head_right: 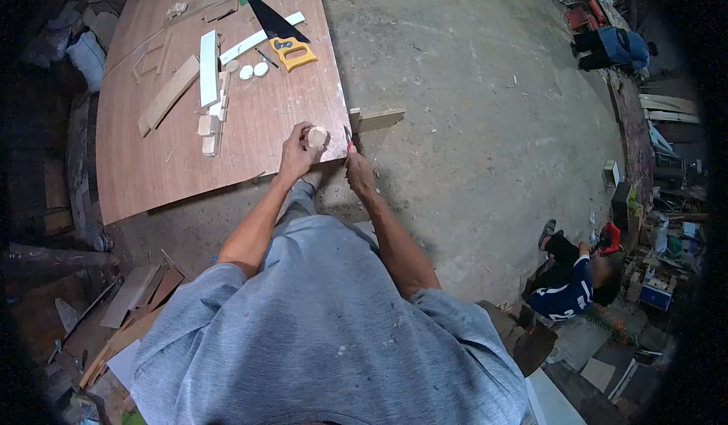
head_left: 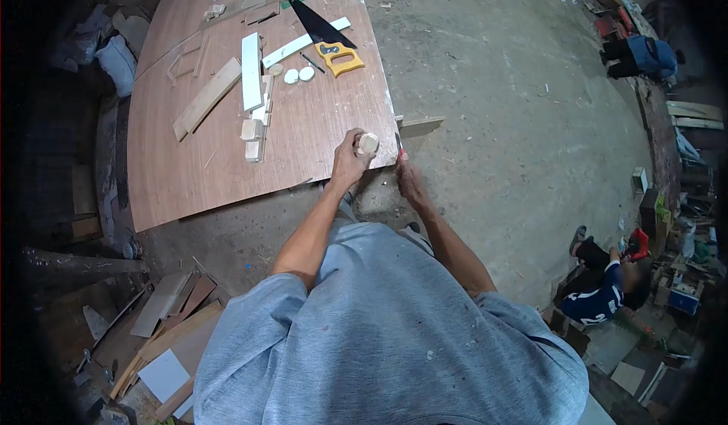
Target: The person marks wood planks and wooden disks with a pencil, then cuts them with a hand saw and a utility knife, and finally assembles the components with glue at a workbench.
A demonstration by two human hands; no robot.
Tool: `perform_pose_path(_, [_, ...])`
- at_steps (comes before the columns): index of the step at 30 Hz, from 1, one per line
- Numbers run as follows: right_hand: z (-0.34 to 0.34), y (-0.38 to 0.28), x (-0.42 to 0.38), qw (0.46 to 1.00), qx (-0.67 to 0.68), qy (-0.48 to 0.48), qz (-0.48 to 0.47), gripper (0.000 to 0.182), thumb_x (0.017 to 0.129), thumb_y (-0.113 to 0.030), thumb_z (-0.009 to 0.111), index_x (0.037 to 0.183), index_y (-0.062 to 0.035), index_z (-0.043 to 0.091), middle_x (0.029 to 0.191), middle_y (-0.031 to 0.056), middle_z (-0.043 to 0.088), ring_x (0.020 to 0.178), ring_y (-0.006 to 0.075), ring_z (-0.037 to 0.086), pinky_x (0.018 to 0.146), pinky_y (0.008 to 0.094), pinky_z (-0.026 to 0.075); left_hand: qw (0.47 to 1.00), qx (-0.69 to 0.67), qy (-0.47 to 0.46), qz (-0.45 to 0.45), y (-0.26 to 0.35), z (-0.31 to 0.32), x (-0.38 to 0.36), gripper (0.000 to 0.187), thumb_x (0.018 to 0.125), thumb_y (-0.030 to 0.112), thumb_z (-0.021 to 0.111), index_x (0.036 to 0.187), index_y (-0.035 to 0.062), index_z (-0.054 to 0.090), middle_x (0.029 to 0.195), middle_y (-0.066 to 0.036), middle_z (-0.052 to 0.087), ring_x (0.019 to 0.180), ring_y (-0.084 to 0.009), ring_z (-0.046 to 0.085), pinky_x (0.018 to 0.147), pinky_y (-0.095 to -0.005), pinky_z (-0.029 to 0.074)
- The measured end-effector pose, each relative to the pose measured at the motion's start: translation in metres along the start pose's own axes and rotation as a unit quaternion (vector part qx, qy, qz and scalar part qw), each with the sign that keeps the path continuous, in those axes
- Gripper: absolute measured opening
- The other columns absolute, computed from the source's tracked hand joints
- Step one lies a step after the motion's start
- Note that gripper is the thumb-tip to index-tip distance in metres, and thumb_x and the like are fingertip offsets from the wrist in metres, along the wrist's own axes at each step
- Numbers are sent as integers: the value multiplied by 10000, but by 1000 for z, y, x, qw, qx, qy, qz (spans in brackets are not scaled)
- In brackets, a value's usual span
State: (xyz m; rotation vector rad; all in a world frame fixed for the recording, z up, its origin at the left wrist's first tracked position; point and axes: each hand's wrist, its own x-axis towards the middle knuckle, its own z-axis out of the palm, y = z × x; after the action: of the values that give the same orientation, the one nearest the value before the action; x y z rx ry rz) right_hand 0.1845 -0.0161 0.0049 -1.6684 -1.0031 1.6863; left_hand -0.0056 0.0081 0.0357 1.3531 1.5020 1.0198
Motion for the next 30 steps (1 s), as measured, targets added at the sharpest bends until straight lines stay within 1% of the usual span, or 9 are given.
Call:
perform_pose_path(2, [-3,-9,1,1000,10,-14,-22,574,989,-565,350,716,-82,498,584,7,465,483,126,450,436,306,364,999,-25,24,20,17,-6,0,541,742,-31,720,1244,7,518,1171,-194,641,1094,-254,640,875,-351,542])
perform_pose_path(9, [1,-29,8,994,19,-44,-95,579,993,-565,351,828,-48,556,585,22,460,502,141,445,482,313,368,995,-37,51,81,33,-7,0,606,746,-27,712,1307,19,490,1154,-183,654,1107,-253,638,926,-344,518])
perform_pose_path(11, [1,-36,3,995,17,-50,-88,578,993,-565,351,840,-48,558,589,25,464,506,143,447,485,313,363,996,-15,44,78,30,-7,-2,616,750,-25,704,1327,21,493,1192,-125,636,1094,-211,619,874,-318,525])
perform_pose_path(18, [-5,-35,0,996,0,-61,-60,566,989,-568,351,849,-63,565,614,11,479,523,127,447,480,304,351,997,13,44,68,13,-2,-8,512,751,2,703,1250,31,586,1110,-121,662,992,-189,638,778,-298,536])
perform_pose_path(21, [-5,-36,-12,995,-54,-47,-65,575,985,-573,352,822,-65,565,608,5,474,524,120,448,478,303,353,999,38,16,11,-6,1,-6,503,737,45,725,1226,27,609,1060,-135,671,961,-225,639,798,-330,534])
perform_pose_path(23, [-4,-19,-7,996,-62,-60,-33,589,981,-589,353,805,-67,563,605,3,471,521,117,441,478,302,350,984,167,-6,60,-23,4,-4,501,717,92,748,1197,15,629,1104,-171,643,1028,-305,592,890,-390,494])
perform_pose_path(25, [-3,-5,-3,995,-71,-74,-1,604,977,-605,353,788,-70,561,603,0,467,518,113,434,477,302,347,978,195,-21,75,-31,4,-6,489,720,82,739,1190,1,630,1130,-183,624,1074,-344,551,942,-409,454])
perform_pose_path(28, [5,20,6,991,-118,-57,9,657,967,-638,351,770,-45,555,625,22,489,569,142,470,533,322,387,973,217,-57,63,-28,2,-7,475,731,55,711,1193,-14,627,1165,-196,590,1109,-382,504,991,-426,413])
perform_pose_path(30, [12,33,11,986,-153,-51,-44,712,968,-647,334,790,2,564,679,95,550,676,201,530,644,368,440,974,210,-80,37,-26,-1,-5,474,737,37,691,1203,-14,623,1173,-195,575,1099,-381,498,988,-424,412])
